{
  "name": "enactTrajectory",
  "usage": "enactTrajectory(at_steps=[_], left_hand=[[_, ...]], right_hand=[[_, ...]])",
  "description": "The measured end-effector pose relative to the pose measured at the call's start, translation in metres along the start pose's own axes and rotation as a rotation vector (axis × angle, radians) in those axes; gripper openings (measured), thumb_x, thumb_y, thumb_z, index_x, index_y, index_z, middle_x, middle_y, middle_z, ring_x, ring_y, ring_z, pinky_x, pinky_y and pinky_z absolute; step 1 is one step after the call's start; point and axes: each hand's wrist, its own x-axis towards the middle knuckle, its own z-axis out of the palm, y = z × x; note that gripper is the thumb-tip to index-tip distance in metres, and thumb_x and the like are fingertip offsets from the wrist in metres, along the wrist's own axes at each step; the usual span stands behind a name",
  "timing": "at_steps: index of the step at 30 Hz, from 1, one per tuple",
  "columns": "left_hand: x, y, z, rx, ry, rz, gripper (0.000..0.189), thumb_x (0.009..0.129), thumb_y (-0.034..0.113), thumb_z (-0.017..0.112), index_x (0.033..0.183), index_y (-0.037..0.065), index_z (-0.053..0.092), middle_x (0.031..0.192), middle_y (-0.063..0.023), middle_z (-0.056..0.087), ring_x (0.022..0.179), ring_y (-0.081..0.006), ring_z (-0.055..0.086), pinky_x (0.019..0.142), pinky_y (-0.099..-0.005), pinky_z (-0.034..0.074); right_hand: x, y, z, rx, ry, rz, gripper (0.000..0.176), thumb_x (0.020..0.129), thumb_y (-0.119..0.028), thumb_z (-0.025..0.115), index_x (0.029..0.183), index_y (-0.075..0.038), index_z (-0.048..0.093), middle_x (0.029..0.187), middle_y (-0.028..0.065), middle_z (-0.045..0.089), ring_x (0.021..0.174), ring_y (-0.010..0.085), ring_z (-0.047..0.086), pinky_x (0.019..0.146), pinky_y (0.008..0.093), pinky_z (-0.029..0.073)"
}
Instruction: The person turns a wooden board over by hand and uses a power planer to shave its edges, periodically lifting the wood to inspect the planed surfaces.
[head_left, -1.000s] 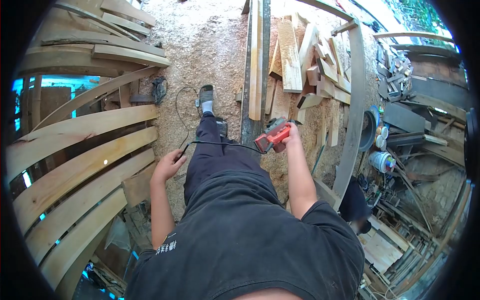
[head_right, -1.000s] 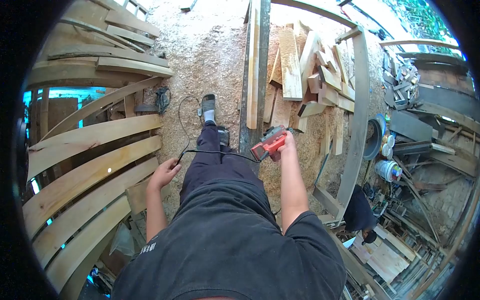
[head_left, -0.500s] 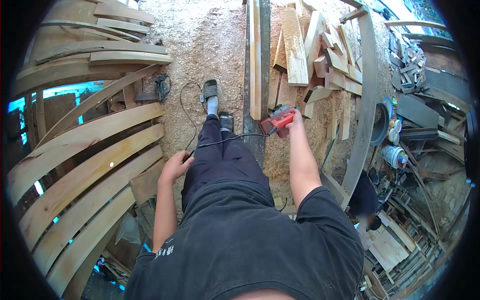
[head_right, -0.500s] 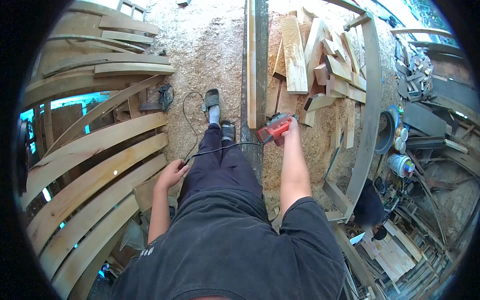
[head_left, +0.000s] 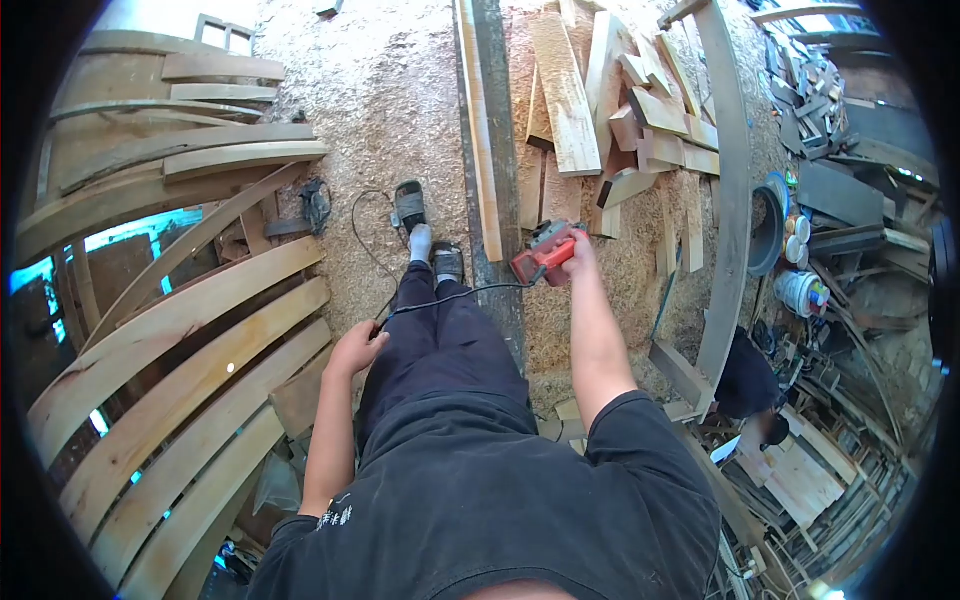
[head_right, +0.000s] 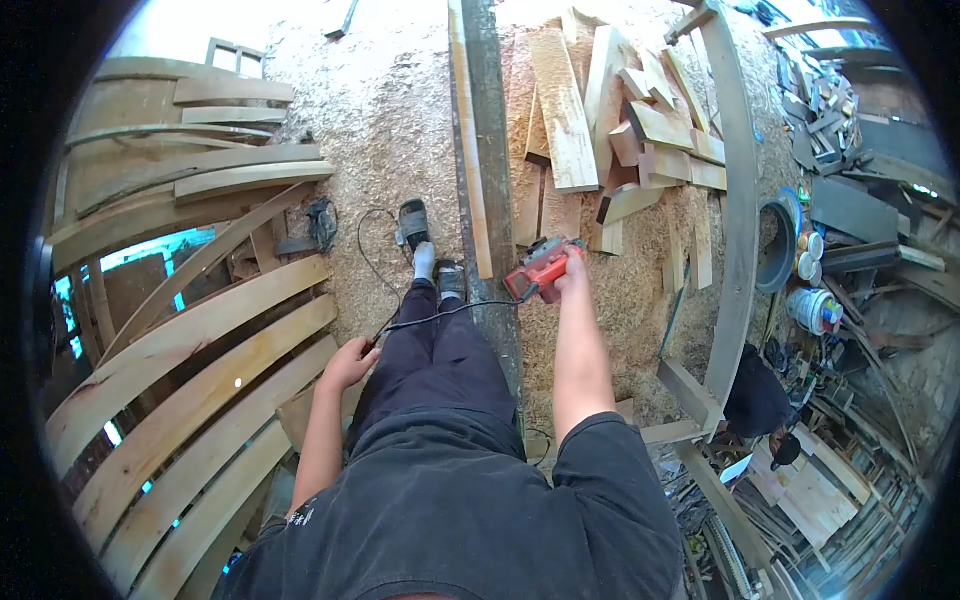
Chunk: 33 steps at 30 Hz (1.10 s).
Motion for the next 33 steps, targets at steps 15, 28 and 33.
enactTrajectory(at_steps=[15,28,33], left_hand=[[0.085,0.009,0.023,0.070,0.038,0.058,0.048,0.099,0.045,0.064,0.113,0.000,0.068,0.105,-0.0242,0.073,0.100,-0.0402,0.070,0.087,-0.0475,0.054],[0.114,0.011,0.041,0.154,0.062,0.116,0.056,0.096,0.042,0.068,0.139,0.006,0.062,0.129,-0.0231,0.068,0.123,-0.0386,0.063,0.105,-0.0455,0.050],[0.133,0.044,0.053,0.123,0.159,0.183,0.052,0.097,0.037,0.067,0.139,0.007,0.063,0.134,-0.0216,0.067,0.130,-0.0376,0.060,0.109,-0.0455,0.048]], right_hand=[[-0.057,0.021,-0.009,0.007,0.102,0.142,0.025,0.105,-0.030,0.059,0.114,-0.007,0.058,0.102,0.0087,0.065,0.093,0.0306,0.067,0.086,0.0547,0.059],[-0.076,0.037,0.012,-0.517,0.485,-0.477,0.053,0.090,-0.018,0.072,0.135,0.001,0.053,0.124,0.0243,0.064,0.106,0.0429,0.068,0.093,0.0609,0.057],[-0.153,0.039,0.049,-1.176,0.671,-1.479,0.046,0.085,-0.016,0.074,0.126,0.000,0.064,0.124,0.0239,0.064,0.116,0.0430,0.064,0.104,0.0451,0.051]])
